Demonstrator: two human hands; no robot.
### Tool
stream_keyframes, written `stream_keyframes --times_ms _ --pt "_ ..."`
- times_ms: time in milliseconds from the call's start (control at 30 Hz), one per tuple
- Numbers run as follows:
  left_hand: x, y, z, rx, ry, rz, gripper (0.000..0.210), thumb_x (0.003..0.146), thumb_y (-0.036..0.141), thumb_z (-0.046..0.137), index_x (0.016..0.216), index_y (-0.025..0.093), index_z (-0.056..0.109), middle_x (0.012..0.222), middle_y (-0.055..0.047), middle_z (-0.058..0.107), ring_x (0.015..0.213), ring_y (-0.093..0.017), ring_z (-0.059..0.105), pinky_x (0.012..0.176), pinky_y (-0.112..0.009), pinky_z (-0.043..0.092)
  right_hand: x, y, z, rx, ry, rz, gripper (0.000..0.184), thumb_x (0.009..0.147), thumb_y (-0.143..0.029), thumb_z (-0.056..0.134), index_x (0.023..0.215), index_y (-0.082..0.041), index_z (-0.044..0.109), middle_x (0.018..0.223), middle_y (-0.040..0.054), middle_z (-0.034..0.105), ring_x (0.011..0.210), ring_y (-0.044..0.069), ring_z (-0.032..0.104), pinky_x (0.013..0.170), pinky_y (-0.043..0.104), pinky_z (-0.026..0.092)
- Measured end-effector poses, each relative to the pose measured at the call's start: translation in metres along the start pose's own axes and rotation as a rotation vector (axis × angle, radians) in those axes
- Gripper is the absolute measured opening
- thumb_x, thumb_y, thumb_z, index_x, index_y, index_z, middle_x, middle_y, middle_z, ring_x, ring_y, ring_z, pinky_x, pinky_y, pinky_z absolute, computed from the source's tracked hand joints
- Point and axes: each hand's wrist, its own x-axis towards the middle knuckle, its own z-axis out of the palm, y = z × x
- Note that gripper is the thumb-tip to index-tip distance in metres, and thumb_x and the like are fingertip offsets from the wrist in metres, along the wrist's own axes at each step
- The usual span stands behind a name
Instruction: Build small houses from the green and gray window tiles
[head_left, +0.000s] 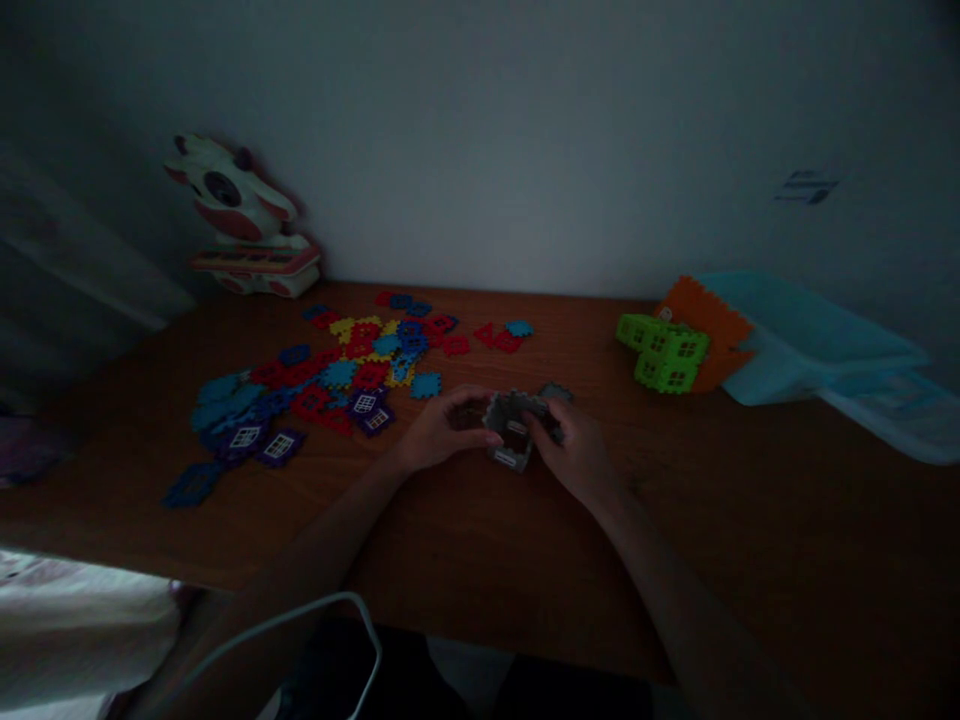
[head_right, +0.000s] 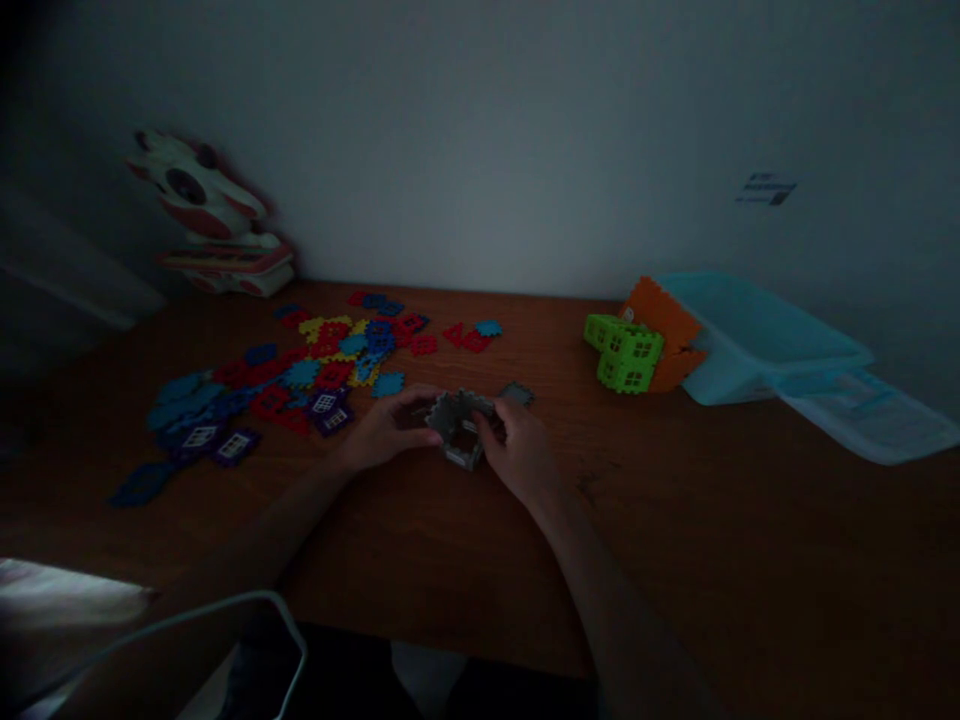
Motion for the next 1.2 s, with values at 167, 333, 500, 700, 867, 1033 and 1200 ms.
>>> stream_keyframes --times_ms 167,333,500,700,867,1033,1200 --pt "0.000 0.002 -0.005 -0.018 0.036 -0.051 0.061 0.063 0.037 0.091 0.115 0.019 0.067 0.116 -0.011 0.073 0.107 -0.026 0.070 0.096 -0.047 0.057 -0.001 -0.001 -0.001 -0.001 -0.020 0.007 0.016 0.093 -0.032 0.055 0.094 -0.022 0.067 0.084 0.0081 0.074 0.074 0.022 0.069 0.068 0.033 0.052" --pt "0.001 0.002 -0.006 -0.038 -0.002 -0.056 0.060 0.065 0.036 0.090 0.117 0.018 0.066 0.116 -0.012 0.073 0.106 -0.026 0.071 0.093 -0.045 0.059 -0.002 -0.001 0.001 0.011 -0.033 0.009 0.016 0.094 -0.032 0.055 0.095 -0.021 0.067 0.087 0.0091 0.074 0.074 0.022 0.069 0.068 0.033 0.052" --pt "0.000 0.000 -0.006 -0.004 -0.014 -0.034 0.059 0.067 0.038 0.089 0.117 0.018 0.065 0.117 -0.012 0.073 0.108 -0.026 0.071 0.093 -0.044 0.059 -0.003 -0.001 0.002 0.001 -0.033 0.011 0.017 0.095 -0.032 0.055 0.096 -0.021 0.067 0.086 0.0092 0.073 0.076 0.023 0.069 0.069 0.034 0.051" --pt "-0.001 0.005 -0.002 0.006 0.010 -0.040 0.060 0.065 0.037 0.090 0.117 0.018 0.066 0.120 -0.012 0.073 0.110 -0.026 0.070 0.098 -0.047 0.057 -0.003 0.000 0.003 -0.013 -0.003 -0.018 0.016 0.094 -0.030 0.055 0.097 -0.020 0.067 0.085 0.0091 0.073 0.075 0.023 0.068 0.069 0.034 0.051" --pt "-0.003 0.010 0.004 0.024 0.046 -0.060 0.059 0.063 0.035 0.090 0.114 0.018 0.068 0.123 -0.011 0.072 0.112 -0.027 0.070 0.101 -0.047 0.056 -0.003 0.001 0.004 -0.049 0.014 -0.053 0.015 0.095 -0.029 0.055 0.093 -0.019 0.066 0.081 0.0084 0.071 0.071 0.021 0.067 0.065 0.031 0.049" --pt "-0.002 0.011 0.009 0.019 0.093 -0.083 0.062 0.060 0.036 0.091 0.115 0.017 0.069 0.121 -0.011 0.073 0.110 -0.028 0.071 0.101 -0.047 0.056 -0.004 0.000 0.004 -0.049 0.027 -0.062 0.013 0.095 -0.028 0.056 0.095 -0.019 0.066 0.082 0.0082 0.072 0.072 0.021 0.068 0.065 0.030 0.049" --pt "-0.001 0.011 0.011 -0.044 0.083 -0.126 0.065 0.057 0.035 0.092 0.116 0.017 0.069 0.120 -0.011 0.074 0.110 -0.028 0.071 0.101 -0.047 0.056 -0.004 0.001 0.004 -0.047 0.032 -0.065 0.013 0.095 -0.028 0.056 0.093 -0.020 0.066 0.079 0.0070 0.072 0.069 0.020 0.067 0.063 0.030 0.049"
